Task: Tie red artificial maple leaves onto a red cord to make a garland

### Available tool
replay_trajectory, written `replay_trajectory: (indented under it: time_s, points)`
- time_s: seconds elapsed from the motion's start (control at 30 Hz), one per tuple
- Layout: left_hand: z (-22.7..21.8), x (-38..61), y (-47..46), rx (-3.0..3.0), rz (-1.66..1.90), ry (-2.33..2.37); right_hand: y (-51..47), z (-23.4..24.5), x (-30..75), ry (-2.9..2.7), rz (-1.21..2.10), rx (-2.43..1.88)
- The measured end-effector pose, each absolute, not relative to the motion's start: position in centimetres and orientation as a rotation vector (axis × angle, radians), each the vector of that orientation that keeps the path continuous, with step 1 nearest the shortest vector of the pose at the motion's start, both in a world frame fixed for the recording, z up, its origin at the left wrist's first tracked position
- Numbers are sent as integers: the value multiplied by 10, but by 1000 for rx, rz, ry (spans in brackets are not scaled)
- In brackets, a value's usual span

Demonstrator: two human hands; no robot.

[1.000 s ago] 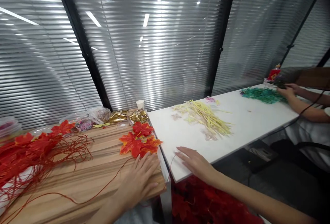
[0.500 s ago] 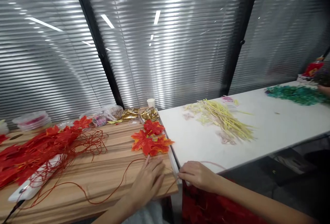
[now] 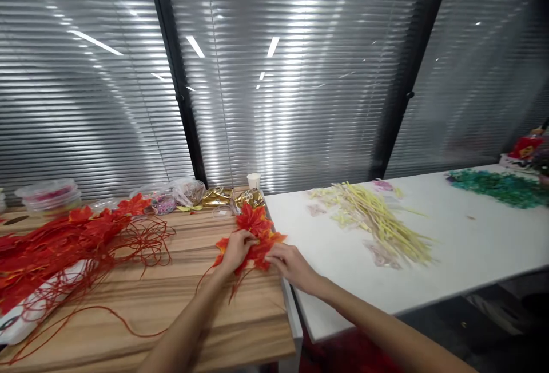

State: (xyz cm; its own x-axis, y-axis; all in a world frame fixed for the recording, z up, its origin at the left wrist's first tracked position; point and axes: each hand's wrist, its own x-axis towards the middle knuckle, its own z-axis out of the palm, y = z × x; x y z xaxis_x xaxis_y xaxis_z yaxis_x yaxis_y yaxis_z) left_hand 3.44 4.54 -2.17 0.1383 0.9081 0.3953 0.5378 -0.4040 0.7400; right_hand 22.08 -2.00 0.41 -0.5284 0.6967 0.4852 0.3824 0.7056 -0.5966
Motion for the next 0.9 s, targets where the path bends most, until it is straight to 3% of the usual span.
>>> replay_trajectory:
  time_s: [0.13,0.23,0.47,0.77,0.9]
  points:
    - [-17,23,41,1663,1475,1368,6,4,193,-2270,1242,-682]
    - [-6,13,44,1329,1716,1279,17,-2,163,-2249,1470,-529]
    - [2,-10,57,636,1847,842,41,-30,130,-1792,1340,-731]
    - [-4,12,44,621,1626,736,39,-32,151,-1768,1281,-765]
    - [-7,23,39,690,1448,810,39,-34,151,-1872,985,-740]
